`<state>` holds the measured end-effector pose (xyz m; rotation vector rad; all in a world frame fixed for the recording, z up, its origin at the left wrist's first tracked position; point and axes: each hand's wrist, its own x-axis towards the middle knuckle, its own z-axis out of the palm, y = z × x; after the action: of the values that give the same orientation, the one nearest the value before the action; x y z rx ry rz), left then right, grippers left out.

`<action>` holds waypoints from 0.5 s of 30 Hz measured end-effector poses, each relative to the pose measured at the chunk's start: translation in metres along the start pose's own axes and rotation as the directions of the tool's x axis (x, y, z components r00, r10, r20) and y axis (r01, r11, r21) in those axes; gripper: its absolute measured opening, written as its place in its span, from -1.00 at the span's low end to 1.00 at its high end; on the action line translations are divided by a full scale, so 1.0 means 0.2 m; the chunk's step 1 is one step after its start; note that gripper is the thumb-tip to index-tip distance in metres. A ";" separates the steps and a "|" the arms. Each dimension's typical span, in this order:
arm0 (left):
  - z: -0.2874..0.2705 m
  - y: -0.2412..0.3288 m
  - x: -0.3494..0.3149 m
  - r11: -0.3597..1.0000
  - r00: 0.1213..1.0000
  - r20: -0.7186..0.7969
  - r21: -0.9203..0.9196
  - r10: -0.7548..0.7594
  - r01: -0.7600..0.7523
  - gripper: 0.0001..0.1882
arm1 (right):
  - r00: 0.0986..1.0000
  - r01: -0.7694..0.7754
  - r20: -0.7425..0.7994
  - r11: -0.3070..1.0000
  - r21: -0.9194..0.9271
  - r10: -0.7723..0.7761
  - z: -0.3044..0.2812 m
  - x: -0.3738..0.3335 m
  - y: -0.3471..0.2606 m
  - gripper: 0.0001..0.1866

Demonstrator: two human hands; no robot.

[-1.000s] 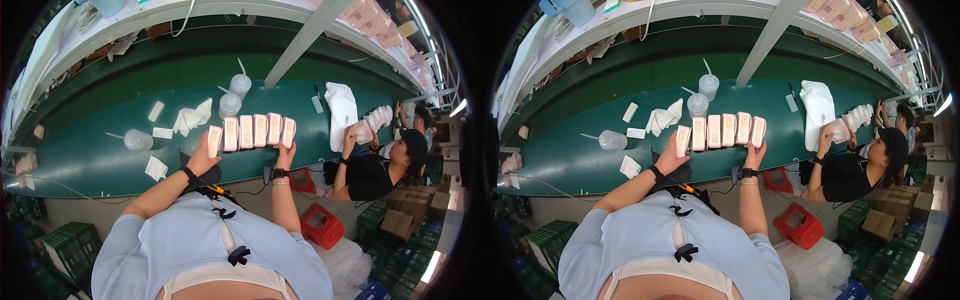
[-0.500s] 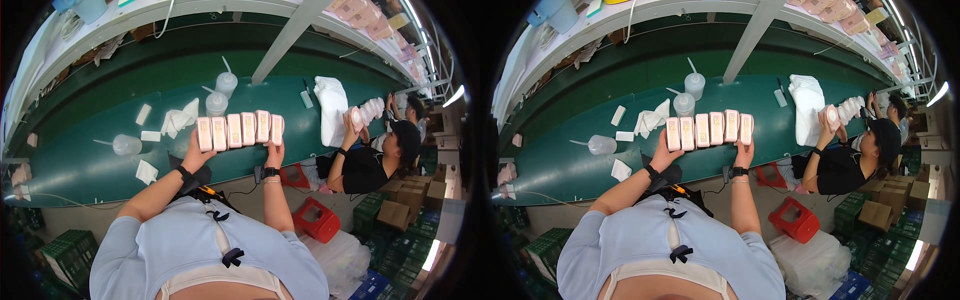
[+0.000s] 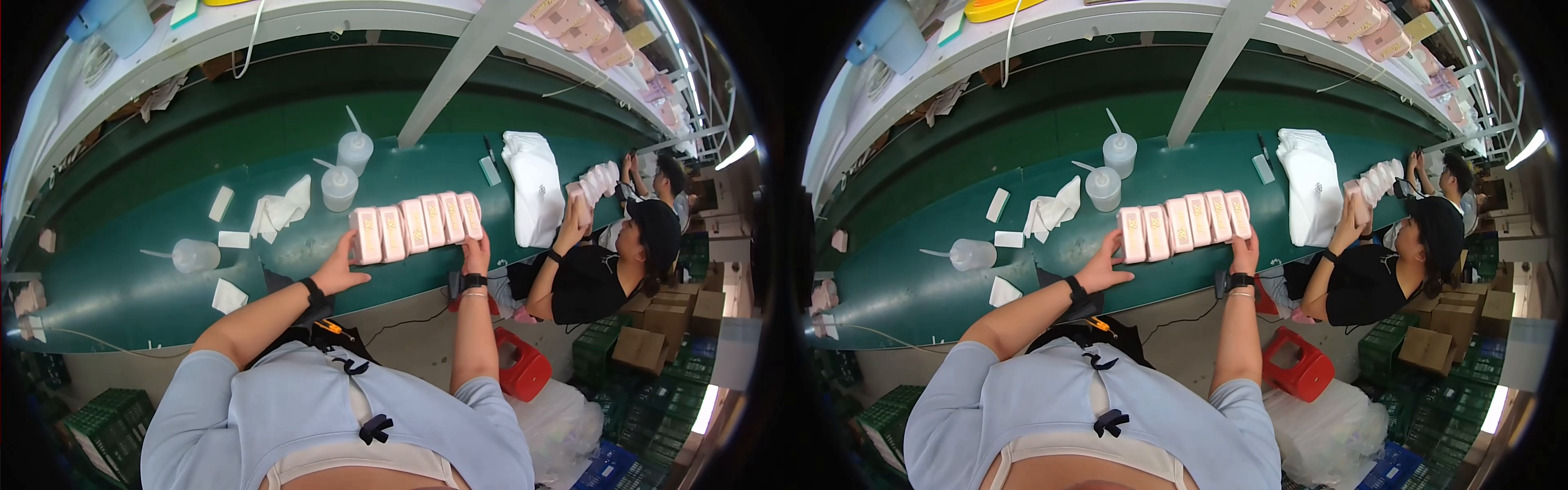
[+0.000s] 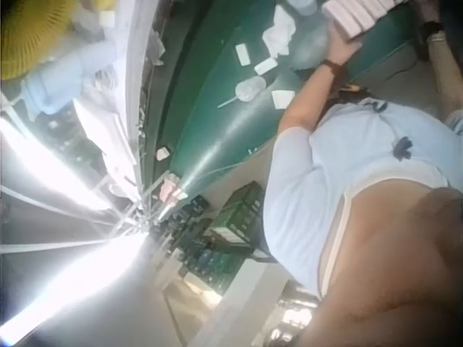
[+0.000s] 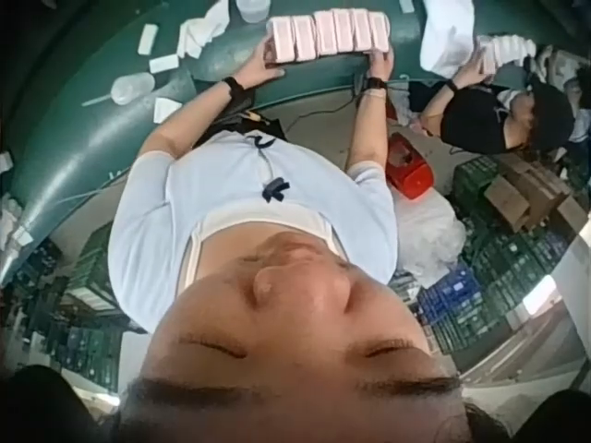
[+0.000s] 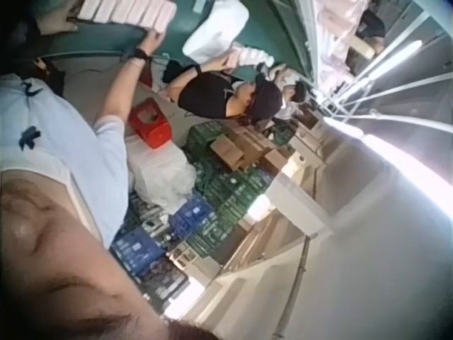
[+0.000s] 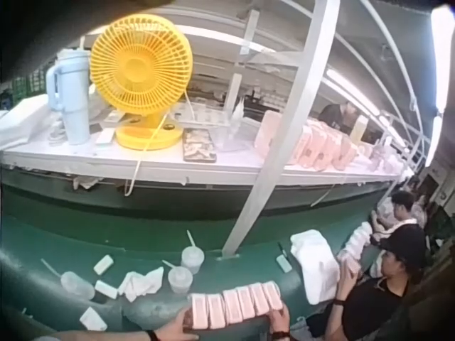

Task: The person picks up a pink fan, blows air onto it with a nozzle, and wipes the surfaces with a cloth sprayed from a bottle. They then set the fan down and repeat the process with another pink fan.

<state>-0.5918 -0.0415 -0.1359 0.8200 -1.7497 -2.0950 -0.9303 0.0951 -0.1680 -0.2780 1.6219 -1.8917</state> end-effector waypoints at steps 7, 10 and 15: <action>-0.06 -0.02 0.22 0.952 0.992 0.106 0.290 0.071 -0.099 -0.12 | 0.991 -0.054 -0.130 0.984 -0.168 0.032 -0.08 0.20 -0.06 -0.35; -0.11 0.04 0.11 0.959 0.995 0.097 0.280 0.009 -0.036 -0.32 | 0.964 0.012 -0.248 0.951 -0.310 -0.093 -0.15 0.22 0.01 -0.34; -0.38 -0.01 -0.46 0.978 0.997 0.002 0.192 -0.078 0.076 -0.53 | 0.916 -0.091 -0.400 0.971 -0.222 -0.006 -0.18 -0.25 0.11 -0.52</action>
<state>-0.4737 -0.0502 -0.1236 0.9456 -1.9783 -2.0027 -0.9032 0.1517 -0.1843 0.0559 2.1119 -1.8022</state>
